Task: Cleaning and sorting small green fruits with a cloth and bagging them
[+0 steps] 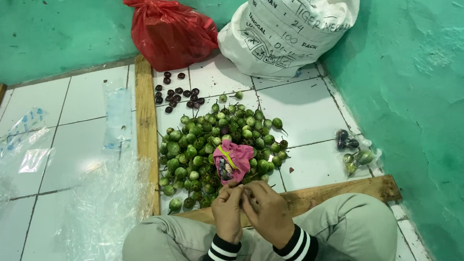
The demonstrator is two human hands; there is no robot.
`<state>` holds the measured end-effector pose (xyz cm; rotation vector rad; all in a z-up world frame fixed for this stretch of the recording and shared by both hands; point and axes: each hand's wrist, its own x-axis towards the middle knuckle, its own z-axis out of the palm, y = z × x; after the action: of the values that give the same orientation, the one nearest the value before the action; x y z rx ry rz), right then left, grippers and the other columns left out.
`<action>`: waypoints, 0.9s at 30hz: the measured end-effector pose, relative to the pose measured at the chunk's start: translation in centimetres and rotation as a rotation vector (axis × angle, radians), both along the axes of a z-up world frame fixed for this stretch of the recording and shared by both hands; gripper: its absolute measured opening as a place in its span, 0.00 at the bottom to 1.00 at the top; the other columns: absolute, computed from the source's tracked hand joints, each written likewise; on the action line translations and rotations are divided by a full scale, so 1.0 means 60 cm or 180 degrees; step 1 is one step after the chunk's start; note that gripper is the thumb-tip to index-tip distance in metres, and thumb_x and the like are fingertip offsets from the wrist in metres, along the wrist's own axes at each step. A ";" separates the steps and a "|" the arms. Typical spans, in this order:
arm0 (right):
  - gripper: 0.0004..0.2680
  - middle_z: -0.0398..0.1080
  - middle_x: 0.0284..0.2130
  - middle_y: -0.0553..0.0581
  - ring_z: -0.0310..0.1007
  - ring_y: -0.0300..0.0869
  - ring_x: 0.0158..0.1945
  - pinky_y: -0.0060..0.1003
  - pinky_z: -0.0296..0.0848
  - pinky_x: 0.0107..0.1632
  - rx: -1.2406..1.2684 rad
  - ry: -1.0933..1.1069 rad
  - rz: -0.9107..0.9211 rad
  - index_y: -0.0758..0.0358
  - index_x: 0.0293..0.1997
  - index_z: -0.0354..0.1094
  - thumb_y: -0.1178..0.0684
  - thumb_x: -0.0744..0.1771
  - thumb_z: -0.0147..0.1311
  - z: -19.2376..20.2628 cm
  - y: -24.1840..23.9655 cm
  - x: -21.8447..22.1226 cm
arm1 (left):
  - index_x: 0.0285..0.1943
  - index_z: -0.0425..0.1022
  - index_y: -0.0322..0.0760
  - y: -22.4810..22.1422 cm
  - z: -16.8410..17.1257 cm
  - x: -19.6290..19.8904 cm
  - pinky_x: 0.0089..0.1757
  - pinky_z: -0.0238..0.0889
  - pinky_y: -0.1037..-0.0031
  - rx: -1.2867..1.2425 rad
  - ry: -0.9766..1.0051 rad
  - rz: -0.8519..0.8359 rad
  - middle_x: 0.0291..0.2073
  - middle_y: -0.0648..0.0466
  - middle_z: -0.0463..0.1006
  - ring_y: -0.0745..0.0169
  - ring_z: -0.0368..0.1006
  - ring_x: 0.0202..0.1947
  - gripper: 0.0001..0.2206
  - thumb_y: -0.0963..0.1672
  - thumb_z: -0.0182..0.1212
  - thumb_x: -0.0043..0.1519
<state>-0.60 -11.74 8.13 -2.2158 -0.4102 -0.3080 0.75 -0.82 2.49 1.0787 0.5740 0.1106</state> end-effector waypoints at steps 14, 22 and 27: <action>0.04 0.77 0.29 0.60 0.78 0.48 0.29 0.39 0.76 0.31 0.0405 0.0684 -0.0765 0.61 0.44 0.71 0.56 0.67 0.55 0.018 -0.142 0.063 | 0.48 0.75 0.35 -0.100 -0.002 0.070 0.52 0.69 0.61 0.0429 -0.0428 -0.0926 0.49 0.45 0.79 0.54 0.74 0.50 0.10 0.40 0.64 0.59; 0.07 0.77 0.29 0.67 0.76 0.47 0.31 0.42 0.78 0.35 0.1352 0.0902 -0.1453 0.70 0.45 0.72 0.64 0.64 0.59 -0.025 -0.344 0.128 | 0.68 0.68 0.30 -0.275 -0.043 0.108 0.37 0.80 0.64 -0.0748 0.0109 -0.1731 0.39 0.45 0.77 0.56 0.79 0.33 0.26 0.37 0.67 0.58; 0.08 0.78 0.28 0.66 0.81 0.47 0.29 0.39 0.79 0.31 0.0916 0.1186 -0.1955 0.70 0.45 0.73 0.58 0.64 0.64 -0.143 -0.490 0.177 | 0.65 0.67 0.31 -0.378 -0.127 0.169 0.36 0.81 0.71 0.0000 -0.0203 -0.2219 0.40 0.43 0.80 0.58 0.82 0.35 0.27 0.39 0.72 0.57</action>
<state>10.01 -41.12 -0.43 -2.0045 0.4987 -0.2460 10.92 -23.51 -5.12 1.2163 0.1175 -0.4614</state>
